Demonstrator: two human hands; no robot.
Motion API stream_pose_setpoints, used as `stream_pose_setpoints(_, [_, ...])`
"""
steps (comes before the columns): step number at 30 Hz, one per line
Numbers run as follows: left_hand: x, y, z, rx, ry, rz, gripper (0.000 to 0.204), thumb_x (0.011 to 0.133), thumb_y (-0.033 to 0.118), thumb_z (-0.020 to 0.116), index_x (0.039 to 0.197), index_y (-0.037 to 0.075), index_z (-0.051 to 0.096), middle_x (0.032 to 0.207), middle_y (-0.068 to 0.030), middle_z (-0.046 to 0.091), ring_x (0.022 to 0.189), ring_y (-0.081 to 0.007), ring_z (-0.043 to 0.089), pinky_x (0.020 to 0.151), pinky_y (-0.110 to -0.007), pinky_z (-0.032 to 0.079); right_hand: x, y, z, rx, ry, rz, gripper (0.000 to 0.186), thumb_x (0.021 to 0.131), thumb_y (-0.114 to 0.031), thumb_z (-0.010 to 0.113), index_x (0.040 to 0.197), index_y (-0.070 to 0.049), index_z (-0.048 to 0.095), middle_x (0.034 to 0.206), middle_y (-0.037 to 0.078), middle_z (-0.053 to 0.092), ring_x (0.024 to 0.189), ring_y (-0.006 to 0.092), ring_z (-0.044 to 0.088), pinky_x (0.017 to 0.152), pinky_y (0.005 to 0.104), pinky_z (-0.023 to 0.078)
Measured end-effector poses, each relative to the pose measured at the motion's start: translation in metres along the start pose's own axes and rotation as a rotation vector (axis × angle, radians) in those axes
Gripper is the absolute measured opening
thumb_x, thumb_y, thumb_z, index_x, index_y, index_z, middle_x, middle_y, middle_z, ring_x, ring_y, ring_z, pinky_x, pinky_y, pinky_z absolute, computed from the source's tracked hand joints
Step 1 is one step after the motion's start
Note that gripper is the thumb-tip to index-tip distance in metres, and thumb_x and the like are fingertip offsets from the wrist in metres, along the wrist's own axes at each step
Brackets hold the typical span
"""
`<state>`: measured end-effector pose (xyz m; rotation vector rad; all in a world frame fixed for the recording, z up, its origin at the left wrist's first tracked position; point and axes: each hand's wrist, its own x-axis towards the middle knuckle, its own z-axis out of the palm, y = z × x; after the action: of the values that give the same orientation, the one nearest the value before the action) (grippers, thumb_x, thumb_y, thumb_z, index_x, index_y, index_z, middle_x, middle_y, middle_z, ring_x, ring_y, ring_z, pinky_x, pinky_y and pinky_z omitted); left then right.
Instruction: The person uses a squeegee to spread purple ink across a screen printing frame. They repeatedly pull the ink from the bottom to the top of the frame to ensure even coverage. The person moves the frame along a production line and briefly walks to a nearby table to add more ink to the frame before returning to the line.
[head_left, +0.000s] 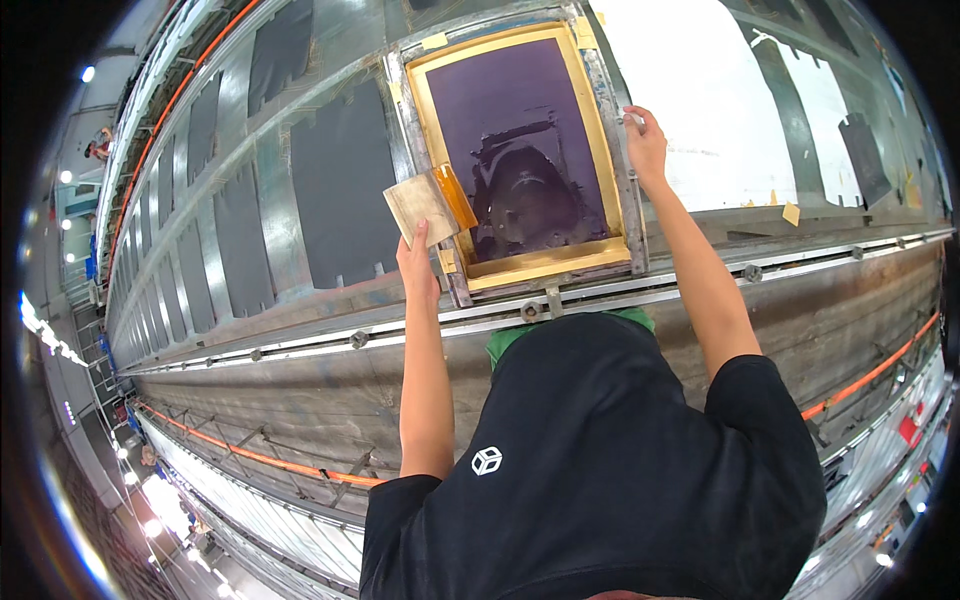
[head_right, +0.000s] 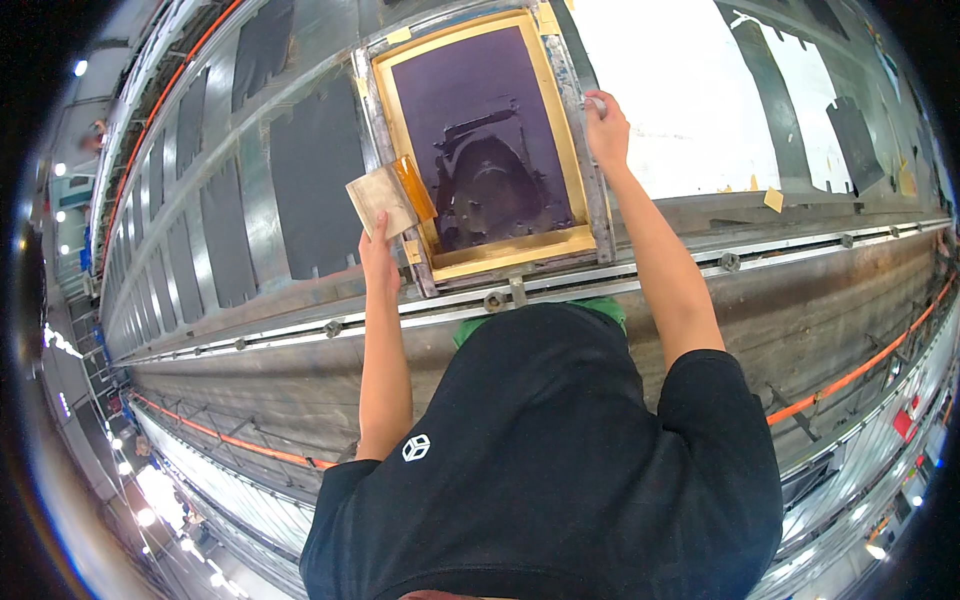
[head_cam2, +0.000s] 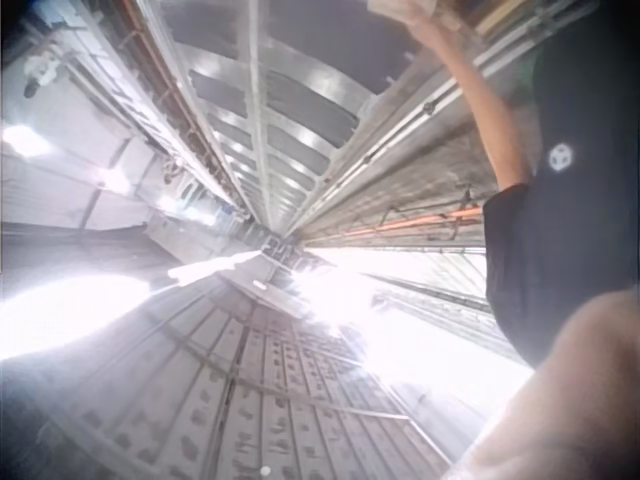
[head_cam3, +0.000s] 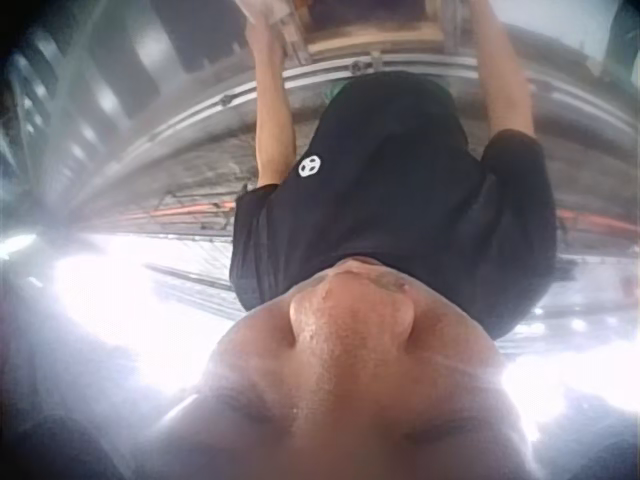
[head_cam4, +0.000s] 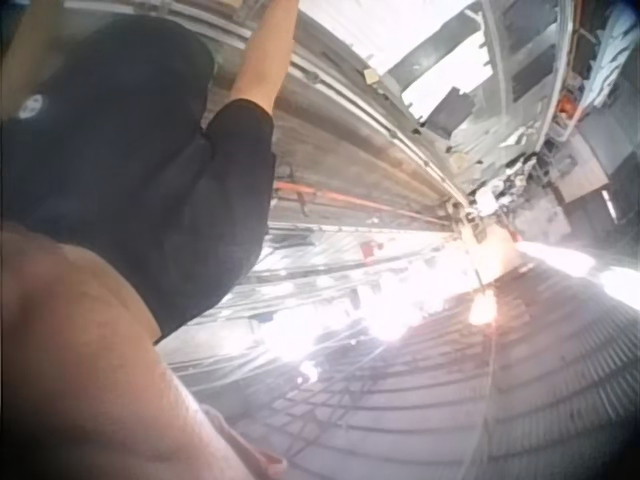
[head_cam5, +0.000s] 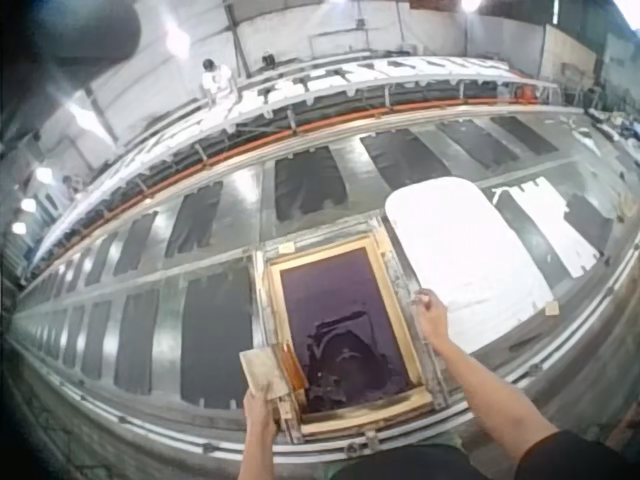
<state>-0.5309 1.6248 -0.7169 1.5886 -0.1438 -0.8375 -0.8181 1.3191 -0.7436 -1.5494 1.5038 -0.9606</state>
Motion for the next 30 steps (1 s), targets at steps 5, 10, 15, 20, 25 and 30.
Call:
stream_pose_setpoints(5, [-0.030,-0.006,0.011,0.593,0.086,0.316,0.035,0.096,0.023,0.070,0.120,-0.004,0.067,0.112,-0.0202,0.072,0.094,-0.0369,0.071,0.077,-0.045,0.056,-0.006,-0.006,0.015,-0.009,-0.032,0.009,0.024,0.098,-0.028,0.064,0.119,-0.017,0.069,0.062,0.006,0.061,0.055,0.0173,0.056,0.060,0.0370,0.045])
stream_pose_setpoints(10, [-0.074,-0.042,0.029,1.038,0.206,0.662,0.028,0.088,0.016,0.071,0.111,-0.001,0.071,0.093,-0.0261,0.070,0.089,-0.0460,0.067,0.078,-0.050,0.053,-0.009,-0.008,0.014,-0.050,-0.067,0.033,0.027,0.096,-0.031,0.064,0.120,-0.020,0.068,0.064,0.009,0.063,0.059,0.0253,0.062,0.063,0.0421,0.048])
stream_pose_setpoints(15, [-0.101,-0.068,0.063,1.093,-0.104,0.774,0.055,0.079,0.006,0.074,0.133,0.004,0.063,0.125,-0.0162,0.067,0.113,-0.0353,0.062,0.100,-0.046,0.049,-0.008,-0.007,0.013,-0.061,-0.080,0.015,0.027,0.096,-0.030,0.063,0.121,-0.019,0.066,0.066,0.010,0.065,0.066,0.0276,0.066,0.068,0.0433,0.050])
stream_pose_setpoints(20, [-0.088,-0.051,0.115,1.102,-0.500,1.002,0.062,0.072,0.003,0.077,0.133,0.009,0.066,0.130,-0.0132,0.066,0.115,-0.0354,0.060,0.104,-0.042,0.047,-0.004,-0.007,0.013,-0.008,-0.116,0.019,0.026,0.098,-0.029,0.062,0.121,-0.017,0.066,0.065,0.012,0.065,0.063,0.0284,0.066,0.066,0.0428,0.050])
stream_pose_setpoints(25, [-0.064,-0.037,0.053,1.141,-0.684,0.944,0.066,0.072,-0.015,0.060,0.131,0.013,0.069,0.138,-0.0111,0.065,0.130,-0.0306,0.056,0.112,-0.041,0.046,0.006,0.000,0.018,-0.015,-0.030,-0.145,0.023,0.102,-0.028,0.059,0.115,-0.013,0.070,0.065,0.015,0.064,0.061,0.0283,0.065,0.064,0.0421,0.049])
stream_pose_setpoints(30, [-0.063,-0.007,-0.005,1.052,-0.501,0.661,0.051,0.076,-0.014,0.057,0.119,0.007,0.072,0.119,-0.0156,0.071,0.112,-0.0363,0.066,0.099,-0.042,0.052,-0.001,-0.004,0.012,-0.011,-0.076,-0.116,0.025,0.102,-0.031,0.061,0.112,-0.011,0.071,0.064,0.014,0.063,0.057,0.0264,0.063,0.061,0.0410,0.048])
